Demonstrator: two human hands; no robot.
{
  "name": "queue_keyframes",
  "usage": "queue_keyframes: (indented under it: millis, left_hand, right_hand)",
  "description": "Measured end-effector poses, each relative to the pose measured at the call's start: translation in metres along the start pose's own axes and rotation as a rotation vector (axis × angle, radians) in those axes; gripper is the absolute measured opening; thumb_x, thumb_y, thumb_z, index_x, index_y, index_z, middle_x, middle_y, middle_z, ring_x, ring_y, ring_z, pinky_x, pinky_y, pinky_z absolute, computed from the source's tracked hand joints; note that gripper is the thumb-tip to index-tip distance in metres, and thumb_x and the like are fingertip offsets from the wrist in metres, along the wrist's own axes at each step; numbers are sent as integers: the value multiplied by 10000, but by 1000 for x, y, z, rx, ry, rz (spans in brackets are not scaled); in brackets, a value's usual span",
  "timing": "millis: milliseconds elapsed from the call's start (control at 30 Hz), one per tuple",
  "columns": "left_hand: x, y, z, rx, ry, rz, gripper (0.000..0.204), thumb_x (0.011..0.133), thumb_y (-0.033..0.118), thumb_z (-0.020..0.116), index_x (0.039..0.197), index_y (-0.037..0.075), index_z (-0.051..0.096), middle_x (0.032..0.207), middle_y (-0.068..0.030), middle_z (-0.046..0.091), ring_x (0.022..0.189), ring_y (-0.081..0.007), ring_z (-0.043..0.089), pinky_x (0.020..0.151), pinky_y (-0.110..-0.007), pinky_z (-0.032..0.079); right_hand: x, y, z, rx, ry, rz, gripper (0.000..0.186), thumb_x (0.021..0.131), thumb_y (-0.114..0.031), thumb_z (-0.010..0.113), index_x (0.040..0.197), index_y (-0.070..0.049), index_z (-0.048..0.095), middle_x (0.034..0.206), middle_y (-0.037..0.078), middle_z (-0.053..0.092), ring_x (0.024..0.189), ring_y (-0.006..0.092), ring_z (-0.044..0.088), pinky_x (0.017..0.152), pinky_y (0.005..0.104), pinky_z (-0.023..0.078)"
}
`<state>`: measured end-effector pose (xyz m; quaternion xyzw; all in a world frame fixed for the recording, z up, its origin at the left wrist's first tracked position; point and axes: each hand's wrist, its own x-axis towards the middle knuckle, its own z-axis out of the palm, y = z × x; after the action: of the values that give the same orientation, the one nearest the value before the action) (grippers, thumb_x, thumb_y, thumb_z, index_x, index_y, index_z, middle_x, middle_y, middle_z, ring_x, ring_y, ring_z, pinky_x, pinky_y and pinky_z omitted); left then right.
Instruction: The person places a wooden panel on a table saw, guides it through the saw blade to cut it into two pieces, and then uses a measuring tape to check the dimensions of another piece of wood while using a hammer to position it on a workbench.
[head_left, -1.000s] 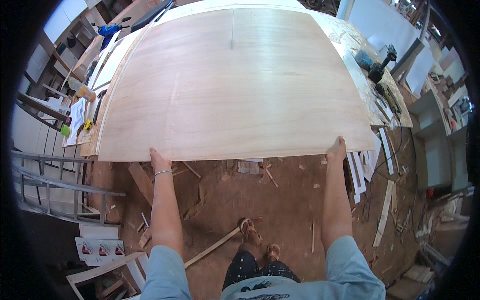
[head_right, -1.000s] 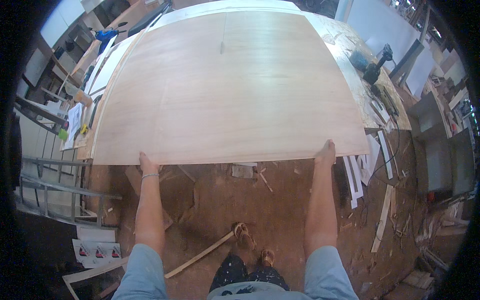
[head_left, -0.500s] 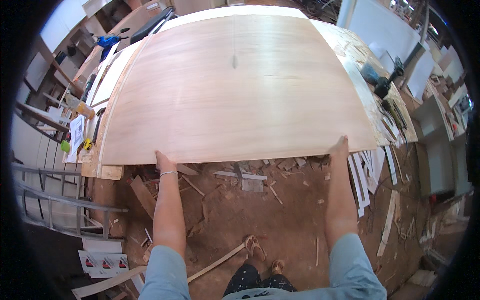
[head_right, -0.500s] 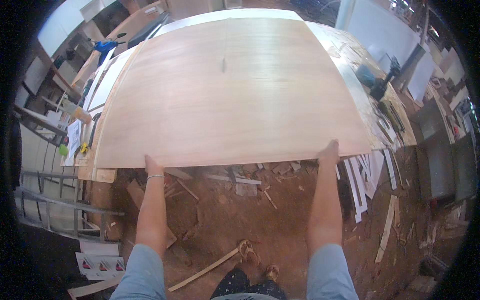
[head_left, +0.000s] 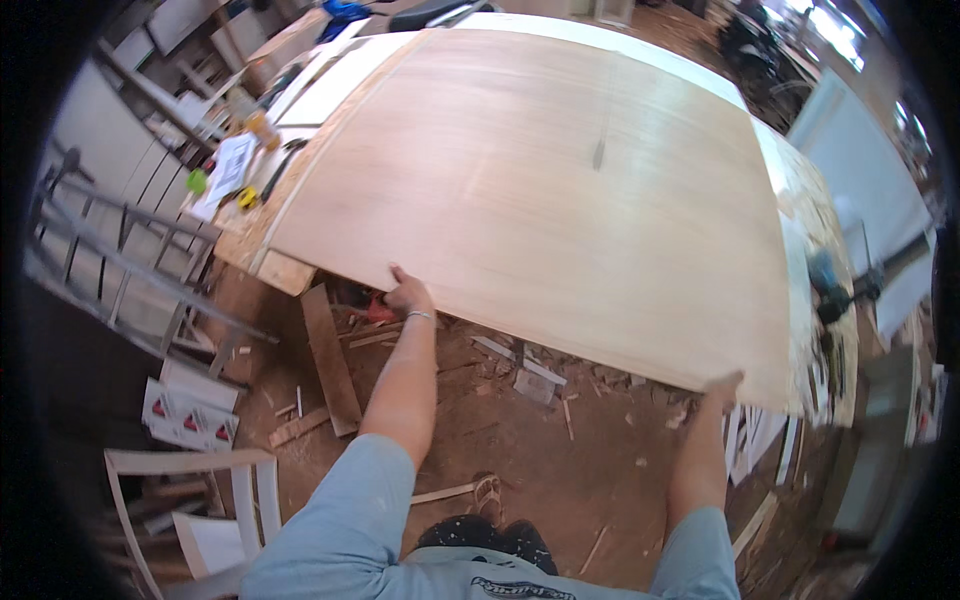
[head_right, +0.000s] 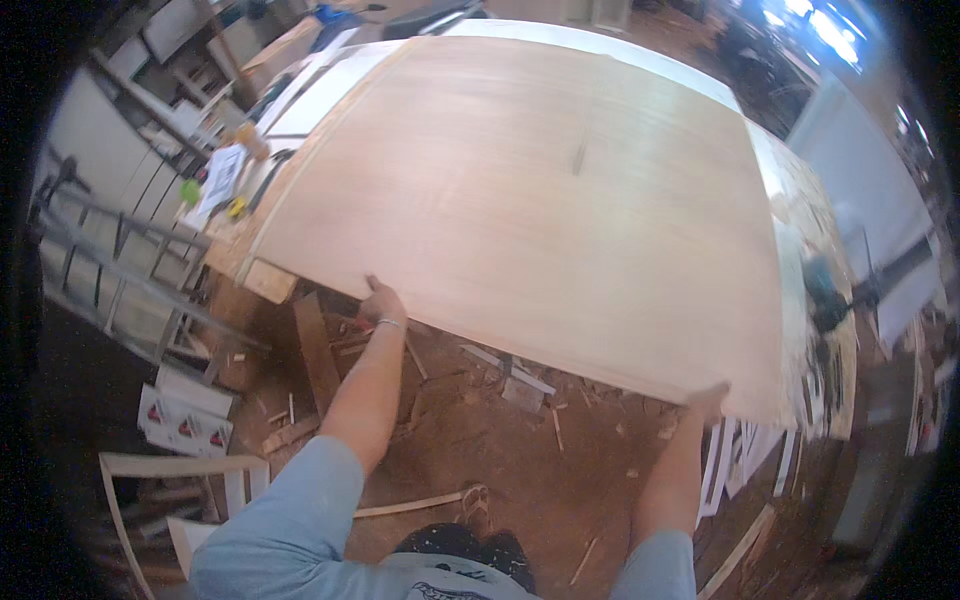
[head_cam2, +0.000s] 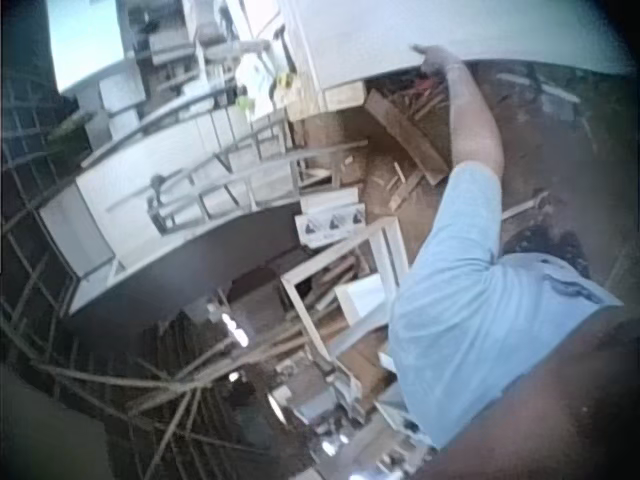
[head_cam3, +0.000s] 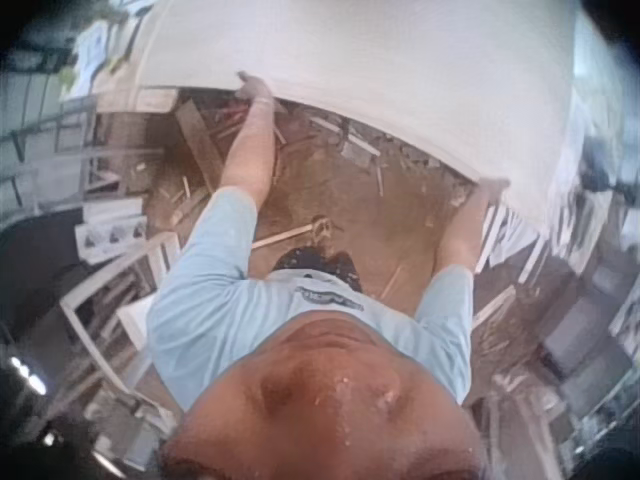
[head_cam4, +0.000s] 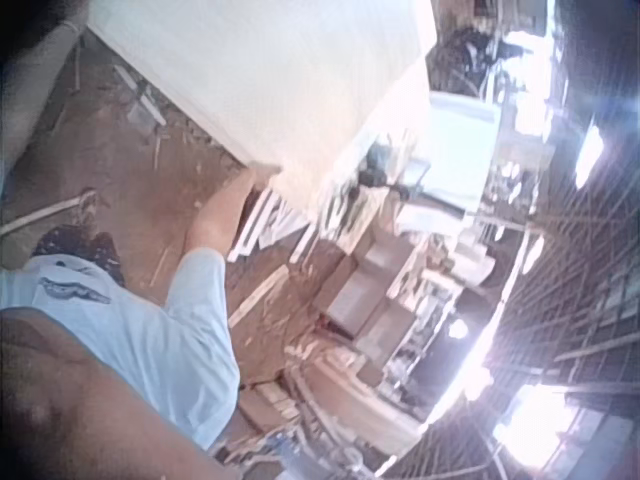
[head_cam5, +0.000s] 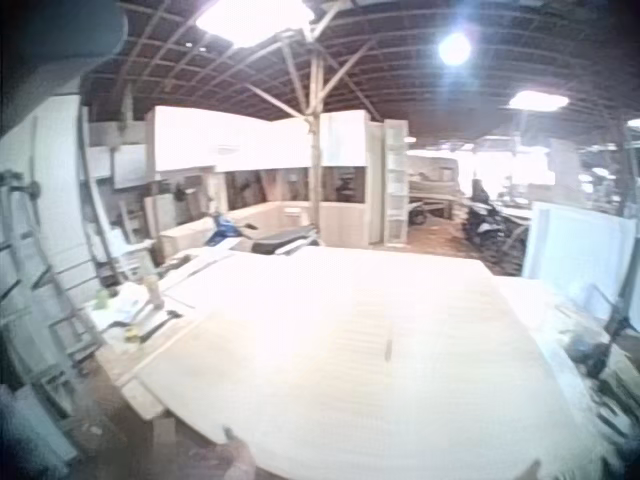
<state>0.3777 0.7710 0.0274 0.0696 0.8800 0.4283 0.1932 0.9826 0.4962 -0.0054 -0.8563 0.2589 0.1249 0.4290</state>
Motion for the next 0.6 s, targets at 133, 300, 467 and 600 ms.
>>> queue_keyframes:
  millis: [133,300,467,600]
  left_hand:
    - [14,-10,24,-219,80,4,856,886,671,577,988,-178,579,939,-345,672,888,-463,686,772,-504,560]
    - [0,-34,12,-183,113,9,870,898,681,544,1020,-181,567,968,-344,669,904,-465,682,781,-499,561]
    - [32,-27,-9,117,-228,43,831,936,664,488,1074,-145,619,1053,-293,684,965,-435,682,822,-502,554]
    - [56,5,-59,584,-561,298,757,971,630,438,1126,-82,646,1079,-250,694,991,-400,683,900,-488,533]
  right_hand:
    - [-14,-13,-6,-171,29,-162,722,917,-689,463,1332,-99,503,1211,296,619,1066,377,658,887,453,541]
    - [-14,-4,-16,-146,-2,-151,521,974,-614,430,1390,-304,475,1258,304,588,1096,359,649,875,459,545]
    - [-18,7,-14,14,11,25,934,921,-726,442,1272,133,556,1292,293,580,1148,386,608,922,481,515]
    - [-2,45,-53,68,-727,-175,788,941,-677,483,1174,67,599,1028,210,673,930,360,660,789,461,536]
